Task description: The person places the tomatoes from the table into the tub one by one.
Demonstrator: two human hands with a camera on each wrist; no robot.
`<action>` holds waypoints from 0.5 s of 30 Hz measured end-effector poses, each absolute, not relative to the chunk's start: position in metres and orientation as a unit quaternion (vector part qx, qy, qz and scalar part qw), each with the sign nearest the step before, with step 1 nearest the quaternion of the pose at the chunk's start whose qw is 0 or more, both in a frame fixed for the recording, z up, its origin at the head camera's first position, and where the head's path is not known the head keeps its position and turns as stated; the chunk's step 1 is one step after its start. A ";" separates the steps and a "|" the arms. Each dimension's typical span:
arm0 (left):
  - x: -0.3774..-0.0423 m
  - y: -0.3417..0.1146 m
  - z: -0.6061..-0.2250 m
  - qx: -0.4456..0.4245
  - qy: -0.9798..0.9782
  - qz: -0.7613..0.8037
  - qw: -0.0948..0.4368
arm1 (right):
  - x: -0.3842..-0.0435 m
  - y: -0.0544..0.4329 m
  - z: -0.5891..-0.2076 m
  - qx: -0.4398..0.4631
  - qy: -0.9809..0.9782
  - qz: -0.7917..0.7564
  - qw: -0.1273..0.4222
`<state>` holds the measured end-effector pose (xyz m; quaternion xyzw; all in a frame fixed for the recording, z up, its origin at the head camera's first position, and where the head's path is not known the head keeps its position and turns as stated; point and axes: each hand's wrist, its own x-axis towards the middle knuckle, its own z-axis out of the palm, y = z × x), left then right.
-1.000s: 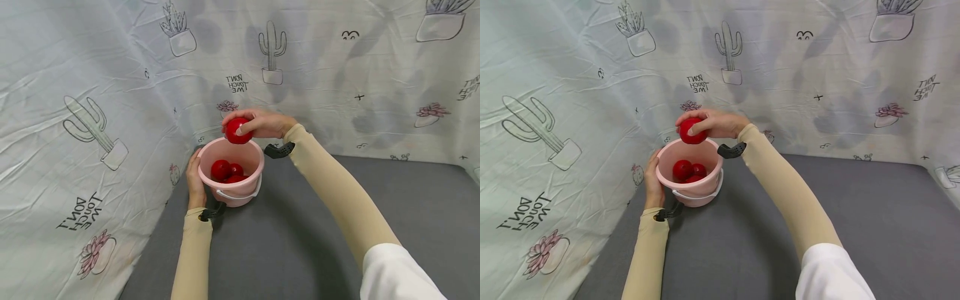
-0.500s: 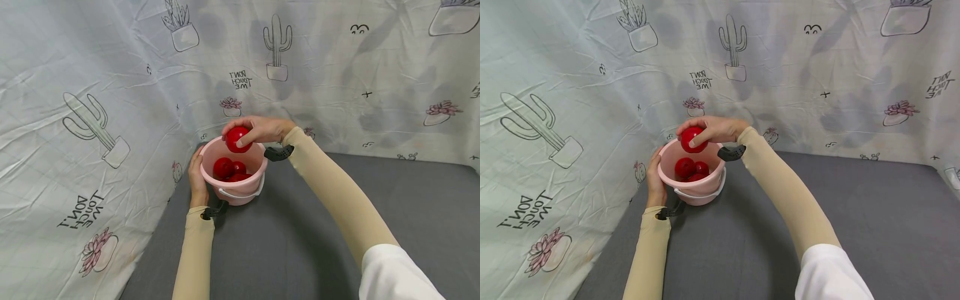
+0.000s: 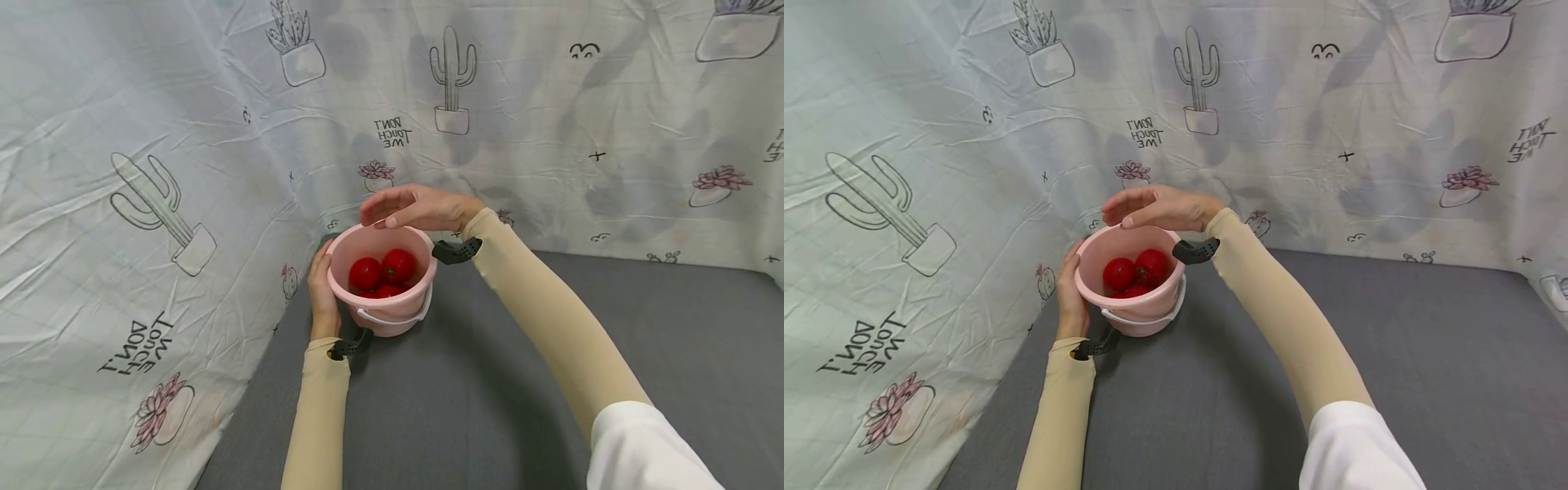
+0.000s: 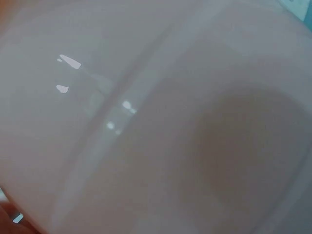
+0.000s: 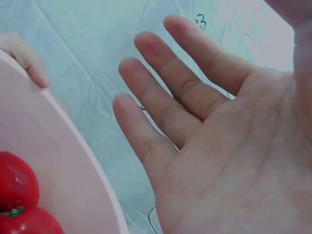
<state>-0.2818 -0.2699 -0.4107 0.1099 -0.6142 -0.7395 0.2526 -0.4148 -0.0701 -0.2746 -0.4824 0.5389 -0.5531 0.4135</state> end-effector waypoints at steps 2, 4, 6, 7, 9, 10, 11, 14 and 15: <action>-0.283 -0.267 -0.411 0.110 -0.614 -0.741 0.249 | -0.414 -0.066 -0.274 -0.485 0.532 -0.554 0.419; -0.284 -0.265 -0.413 0.108 -0.614 -0.743 0.245 | -0.413 -0.061 -0.274 -0.484 0.524 -0.554 0.429; -0.286 -0.264 -0.414 0.108 -0.613 -0.745 0.240 | -0.412 -0.053 -0.276 -0.487 0.501 -0.560 0.445; -0.287 -0.263 -0.415 0.107 -0.613 -0.745 0.239 | -0.412 -0.048 -0.277 -0.493 0.483 -0.564 0.453; -0.290 -0.264 -0.415 0.105 -0.615 -0.745 0.236 | -0.412 -0.036 -0.281 -0.505 0.452 -0.568 0.466; -0.290 -0.266 -0.415 0.105 -0.618 -0.743 0.235 | -0.411 -0.032 -0.283 -0.513 0.435 -0.570 0.471; -0.290 -0.270 -0.414 0.105 -0.622 -0.740 0.235 | -0.411 -0.027 -0.286 -0.521 0.420 -0.573 0.473; -0.288 -0.283 -0.413 0.108 -0.638 -0.725 0.236 | -0.408 -0.011 -0.297 -0.540 0.393 -0.586 0.459; -0.286 -0.289 -0.413 0.112 -0.647 -0.716 0.237 | -0.407 -0.005 -0.302 -0.544 0.382 -0.594 0.454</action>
